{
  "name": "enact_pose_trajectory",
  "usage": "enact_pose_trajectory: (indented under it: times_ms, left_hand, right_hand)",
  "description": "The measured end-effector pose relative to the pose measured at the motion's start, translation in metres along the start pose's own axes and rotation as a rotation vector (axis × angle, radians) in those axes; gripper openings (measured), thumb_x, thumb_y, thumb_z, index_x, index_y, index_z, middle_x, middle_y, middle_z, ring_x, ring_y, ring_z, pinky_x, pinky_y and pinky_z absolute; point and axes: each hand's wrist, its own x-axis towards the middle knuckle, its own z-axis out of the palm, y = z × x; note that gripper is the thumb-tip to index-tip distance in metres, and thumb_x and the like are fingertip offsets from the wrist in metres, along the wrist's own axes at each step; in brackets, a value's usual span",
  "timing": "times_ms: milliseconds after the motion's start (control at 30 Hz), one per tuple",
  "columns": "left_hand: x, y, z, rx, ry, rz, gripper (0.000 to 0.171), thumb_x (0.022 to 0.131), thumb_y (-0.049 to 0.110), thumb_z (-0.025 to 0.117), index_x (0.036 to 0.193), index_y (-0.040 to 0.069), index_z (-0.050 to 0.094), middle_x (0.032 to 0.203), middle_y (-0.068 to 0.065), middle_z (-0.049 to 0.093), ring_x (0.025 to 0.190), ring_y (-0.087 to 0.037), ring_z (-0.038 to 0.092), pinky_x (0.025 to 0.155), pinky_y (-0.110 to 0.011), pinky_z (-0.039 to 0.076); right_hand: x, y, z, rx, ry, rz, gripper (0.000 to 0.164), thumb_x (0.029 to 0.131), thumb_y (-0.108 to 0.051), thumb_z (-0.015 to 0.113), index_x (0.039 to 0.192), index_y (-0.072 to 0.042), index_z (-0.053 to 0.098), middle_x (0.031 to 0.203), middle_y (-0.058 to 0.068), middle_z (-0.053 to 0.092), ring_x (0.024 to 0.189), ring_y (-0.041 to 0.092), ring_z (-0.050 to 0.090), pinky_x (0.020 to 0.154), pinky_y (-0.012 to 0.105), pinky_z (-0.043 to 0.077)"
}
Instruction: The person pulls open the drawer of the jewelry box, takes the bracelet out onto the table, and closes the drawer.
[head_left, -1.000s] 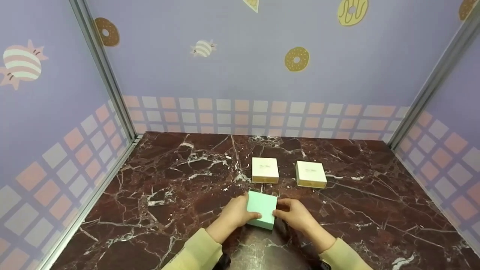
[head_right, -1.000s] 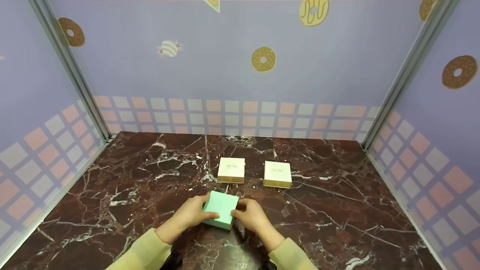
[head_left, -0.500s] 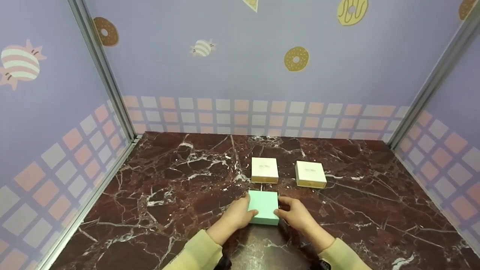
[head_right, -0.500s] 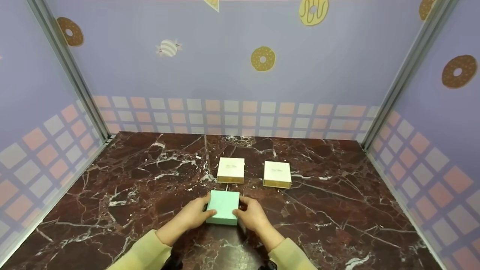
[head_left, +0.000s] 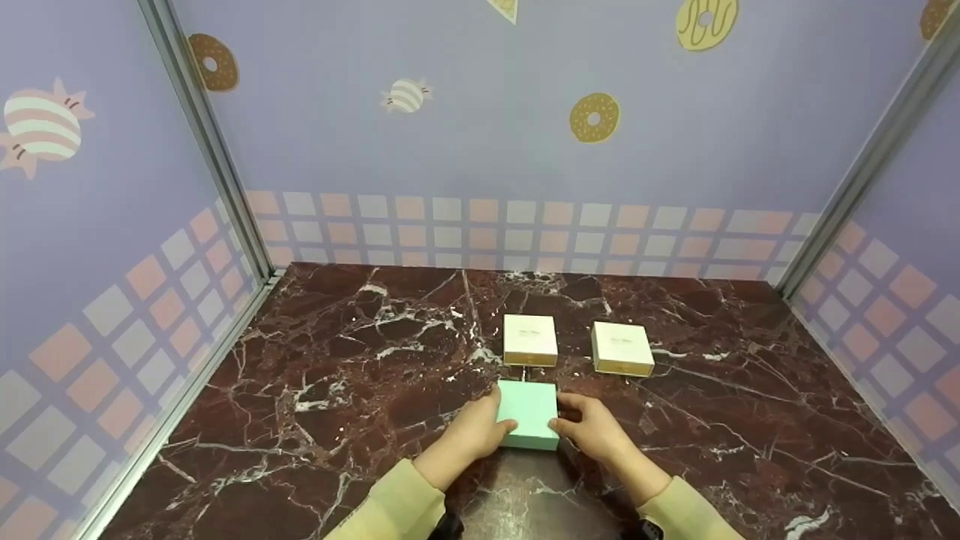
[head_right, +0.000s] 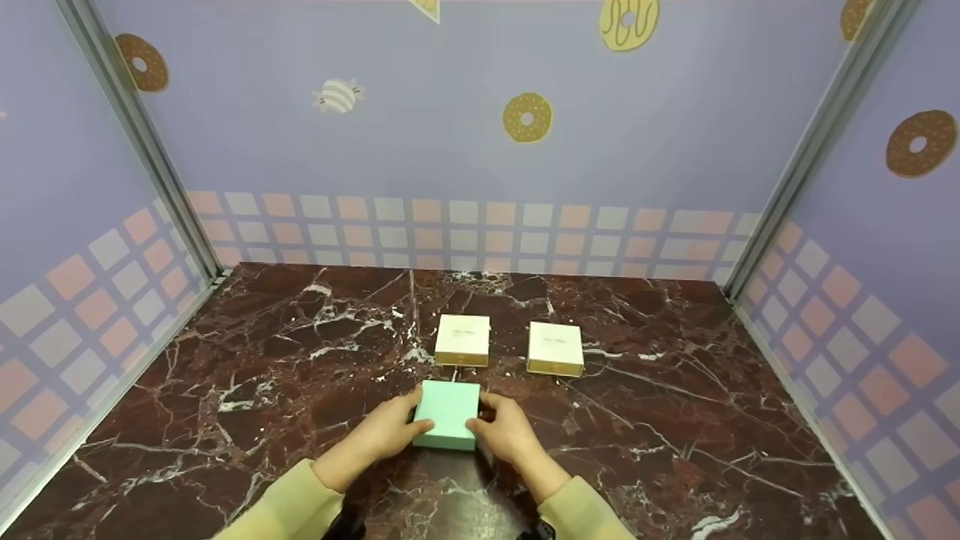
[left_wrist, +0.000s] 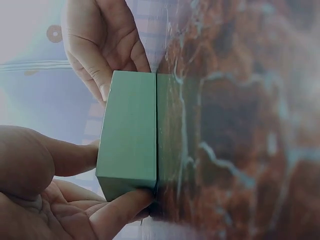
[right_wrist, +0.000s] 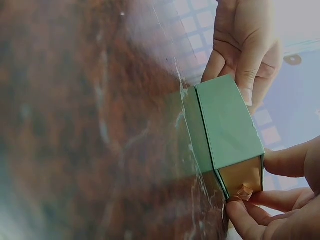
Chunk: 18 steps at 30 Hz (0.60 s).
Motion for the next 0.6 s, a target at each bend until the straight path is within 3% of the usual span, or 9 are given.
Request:
enact_pose_trajectory:
  times_ms: [267,467,600]
  left_hand:
    - [0.0010,-0.0003,0.0005,0.048,-0.041,0.097,0.077,0.102,0.020,0.063,0.162,-0.004,0.021,0.171,-0.022,0.015,0.153,-0.042,0.034,0.126,-0.054,0.032]
    - [-0.0003,-0.0016,-0.0001,0.221,-0.095,0.198,0.063,0.106,0.021,0.056,0.161,0.005,0.031,0.172,-0.011,0.021,0.150,-0.034,0.042,0.124,-0.046,0.038]
    - [0.0007,-0.0053,-0.0014,0.274,-0.106,0.253,0.058,0.106,0.024,0.056,0.158,0.007,0.039,0.170,-0.011,0.027,0.147,-0.032,0.046,0.123,-0.045,0.039]
  right_hand:
    - [0.0009,0.0002,-0.0013,-0.007,-0.009,-0.007,0.052,0.094,-0.006,0.071,0.138,0.017,0.054,0.127,0.030,0.067,0.110,0.034,0.070,0.085,0.039,0.062]
    - [0.0018,0.0005,-0.0014,-0.009,-0.009,-0.002,0.052,0.094,-0.006,0.070,0.138,0.018,0.053,0.127,0.031,0.067,0.109,0.033,0.070,0.083,0.037,0.062]
    - [0.0022,0.0007,-0.0011,-0.018,-0.001,0.014,0.052,0.094,-0.006,0.071,0.138,0.017,0.054,0.127,0.031,0.067,0.110,0.034,0.069,0.085,0.039,0.062]
